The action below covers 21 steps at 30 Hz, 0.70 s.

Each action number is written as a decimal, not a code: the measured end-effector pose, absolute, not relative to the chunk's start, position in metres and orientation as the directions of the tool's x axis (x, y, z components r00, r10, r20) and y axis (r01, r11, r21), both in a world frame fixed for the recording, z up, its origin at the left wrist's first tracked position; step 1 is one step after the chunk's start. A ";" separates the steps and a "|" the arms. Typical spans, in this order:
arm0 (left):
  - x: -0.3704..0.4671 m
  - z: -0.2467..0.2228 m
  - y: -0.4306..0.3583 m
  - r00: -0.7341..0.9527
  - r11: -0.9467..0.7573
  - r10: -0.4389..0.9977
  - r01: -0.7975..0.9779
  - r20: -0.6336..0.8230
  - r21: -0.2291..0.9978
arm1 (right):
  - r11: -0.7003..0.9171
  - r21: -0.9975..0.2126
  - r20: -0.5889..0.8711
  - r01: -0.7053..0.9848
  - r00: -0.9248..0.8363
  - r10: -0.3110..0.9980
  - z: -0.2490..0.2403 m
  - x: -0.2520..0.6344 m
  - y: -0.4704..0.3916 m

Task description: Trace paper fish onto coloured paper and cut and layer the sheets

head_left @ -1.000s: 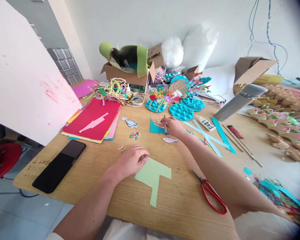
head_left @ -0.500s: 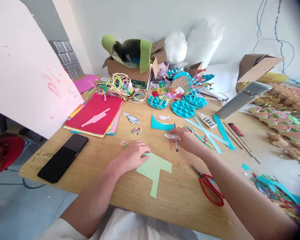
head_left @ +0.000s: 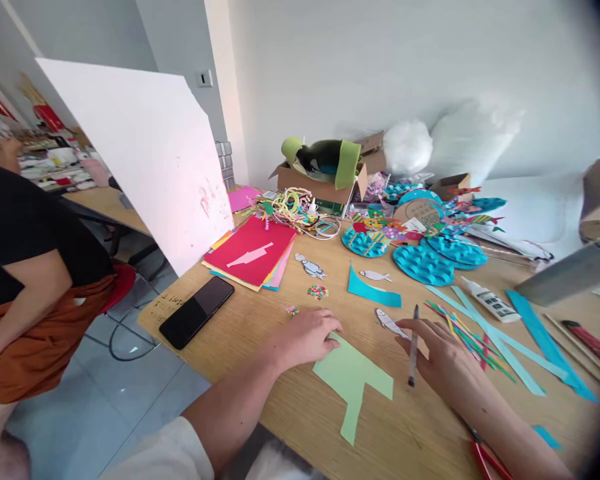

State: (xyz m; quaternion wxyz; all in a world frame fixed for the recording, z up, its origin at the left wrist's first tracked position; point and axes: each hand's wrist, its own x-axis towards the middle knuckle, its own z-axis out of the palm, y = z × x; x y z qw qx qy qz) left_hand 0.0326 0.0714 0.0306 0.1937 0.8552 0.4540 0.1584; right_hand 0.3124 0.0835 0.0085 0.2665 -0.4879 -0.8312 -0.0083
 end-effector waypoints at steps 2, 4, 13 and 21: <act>0.023 0.040 0.069 0.451 -0.439 0.888 0.777 0.088 0.452 | 0.551 -0.271 0.550 0.790 -0.343 0.762 0.014 0.307 0.069; 0.005 0.051 0.074 0.358 -0.355 0.931 0.838 0.074 0.414 | 0.525 -0.316 0.632 0.790 -0.238 0.738 0.018 0.303 0.058; -0.107 0.076 0.163 -0.075 0.075 0.997 0.994 0.000 0.083 | 0.385 -0.407 0.719 0.828 0.030 0.695 0.018 0.303 0.046; -0.119 0.062 0.183 -0.089 0.083 0.994 0.993 -0.066 -0.078 | 0.398 -0.375 0.743 0.837 0.016 0.669 0.006 0.308 0.053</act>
